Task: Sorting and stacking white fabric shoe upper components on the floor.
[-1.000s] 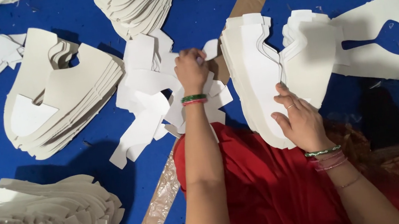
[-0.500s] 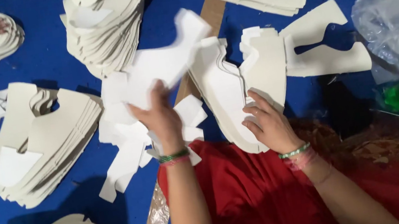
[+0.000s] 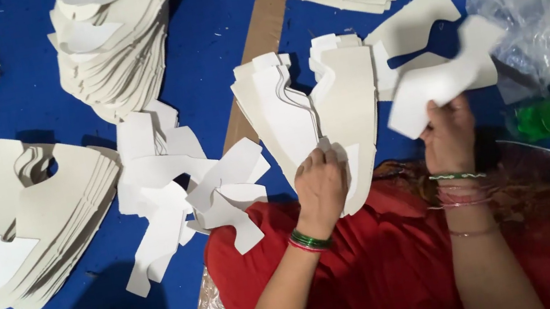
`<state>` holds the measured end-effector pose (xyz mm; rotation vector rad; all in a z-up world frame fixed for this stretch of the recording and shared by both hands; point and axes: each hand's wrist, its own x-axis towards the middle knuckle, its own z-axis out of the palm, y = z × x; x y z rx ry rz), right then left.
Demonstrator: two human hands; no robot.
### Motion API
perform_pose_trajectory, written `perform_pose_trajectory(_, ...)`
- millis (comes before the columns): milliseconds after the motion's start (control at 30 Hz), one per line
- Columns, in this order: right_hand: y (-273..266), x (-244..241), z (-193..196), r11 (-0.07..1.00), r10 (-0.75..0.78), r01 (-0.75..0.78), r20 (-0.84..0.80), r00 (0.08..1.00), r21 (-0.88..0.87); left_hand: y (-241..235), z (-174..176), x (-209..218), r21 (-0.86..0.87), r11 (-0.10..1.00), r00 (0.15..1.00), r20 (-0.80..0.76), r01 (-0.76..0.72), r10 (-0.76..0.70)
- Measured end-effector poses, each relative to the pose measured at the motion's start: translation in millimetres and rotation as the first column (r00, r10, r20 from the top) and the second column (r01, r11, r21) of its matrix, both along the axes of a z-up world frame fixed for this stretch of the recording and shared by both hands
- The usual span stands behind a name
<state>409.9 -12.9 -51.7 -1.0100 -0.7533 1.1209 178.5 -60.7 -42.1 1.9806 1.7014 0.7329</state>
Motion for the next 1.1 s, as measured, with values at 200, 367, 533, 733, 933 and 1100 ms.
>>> perform_pose_trajectory(200,5.1,-32.2,0.8,0.951,0.31,-0.303,0.235,0.921,-0.065,-4.2,-2.9,1.8,0.096,0.995,0.956,-0.294,0.014,0.015)
perform_pose_trajectory(367,15.7,-46.9,-4.4,0.899,0.438,-0.387,0.441,0.784,-0.204,-3.3,-3.6,-5.6,0.117,0.99,0.971,-0.235,0.081,-0.052)
perform_pose_trajectory(533,20.1,-52.7,-18.6,0.924,0.383,-0.312,0.525,0.76,-0.223,-0.2,-3.7,-10.8,0.184,0.98,0.991,-0.117,0.08,-0.059)
perform_pose_trajectory(733,23.9,-47.9,-31.3,0.929,0.369,-0.291,0.49,0.79,-0.23,1.5,-1.0,-14.8,0.138,0.984,0.99,-0.106,0.112,-0.098)
perform_pose_trajectory(933,25.3,-54.4,-19.9,0.936,0.35,-0.254,0.595,0.724,-0.242,1.3,-3.0,-14.6,0.124,0.984,0.983,-0.147,0.13,-0.111)
perform_pose_trajectory(1100,25.0,-57.9,-19.7,0.953,0.3,-0.237,0.685,0.664,-0.189,2.2,-1.4,-15.3,0.111,0.985,0.985,-0.122,0.133,-0.119)
